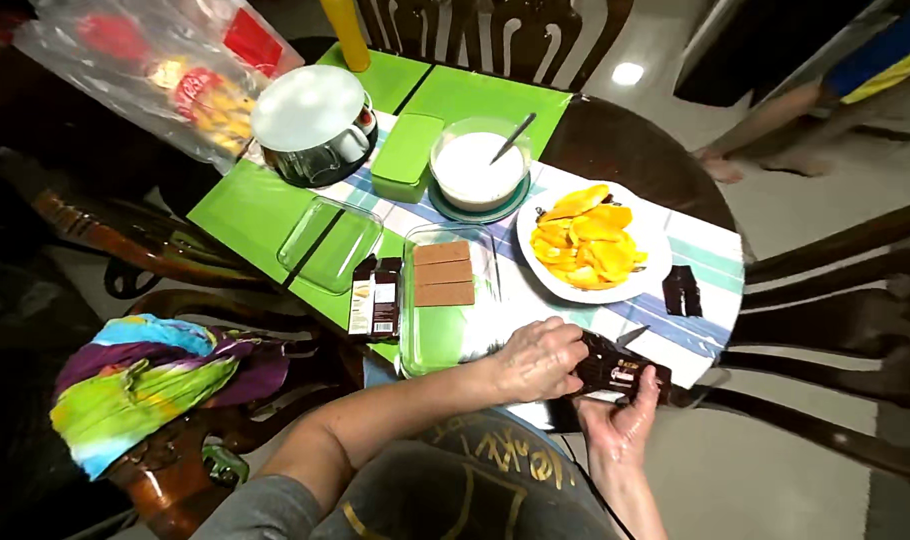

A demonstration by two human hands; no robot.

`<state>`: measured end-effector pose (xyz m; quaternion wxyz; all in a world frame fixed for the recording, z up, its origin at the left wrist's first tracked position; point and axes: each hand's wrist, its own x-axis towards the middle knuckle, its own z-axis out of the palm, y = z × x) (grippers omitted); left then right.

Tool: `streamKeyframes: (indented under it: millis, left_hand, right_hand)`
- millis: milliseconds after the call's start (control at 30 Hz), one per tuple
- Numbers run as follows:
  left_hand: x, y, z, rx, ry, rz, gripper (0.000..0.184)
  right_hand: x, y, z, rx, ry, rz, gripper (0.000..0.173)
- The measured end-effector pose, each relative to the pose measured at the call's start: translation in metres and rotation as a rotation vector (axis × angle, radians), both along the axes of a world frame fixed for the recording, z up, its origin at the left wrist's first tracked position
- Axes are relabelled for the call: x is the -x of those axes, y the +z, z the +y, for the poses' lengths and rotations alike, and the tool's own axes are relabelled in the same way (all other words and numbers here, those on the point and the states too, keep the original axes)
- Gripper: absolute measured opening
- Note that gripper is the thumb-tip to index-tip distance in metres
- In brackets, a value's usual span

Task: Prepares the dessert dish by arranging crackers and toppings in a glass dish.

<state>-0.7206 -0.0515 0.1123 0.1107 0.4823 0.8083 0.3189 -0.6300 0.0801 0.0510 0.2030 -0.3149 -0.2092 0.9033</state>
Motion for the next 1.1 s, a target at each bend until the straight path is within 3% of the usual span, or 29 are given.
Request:
streamKeyframes:
  millis: [200, 400, 633, 833, 967, 1100]
  left_hand:
    - [0.002, 0.006, -0.007, -0.043, 0.019, 0.041, 0.041]
    - [0.011, 0.009, -0.017, 0.006, 0.020, -0.166, 0.049]
    - [0.007, 0.009, -0.018, -0.028, 0.074, -0.214, 0.050]
    - [0.013, 0.025, -0.028, -0.082, 0.069, -0.199, 0.048]
    - [0.023, 0.047, -0.057, -0.118, 0.097, -0.159, 0.047]
    - [0.036, 0.061, -0.120, -0.148, 0.278, -0.141, 0.048]
  right_hand:
    - [0.003, -0.004, 0.002, 0.124, -0.014, -0.126, 0.043]
    - [0.005, -0.002, -0.001, 0.137, -0.005, -0.178, 0.045]
    - [0.009, -0.001, 0.000, 0.064, -0.035, -0.133, 0.038]
    - [0.009, 0.003, 0.003, 0.154, -0.002, -0.192, 0.047]
    - [0.009, 0.002, 0.011, 0.143, -0.019, -0.219, 0.047]
    - [0.006, 0.002, 0.023, 0.120, -0.055, -0.222, 0.047]
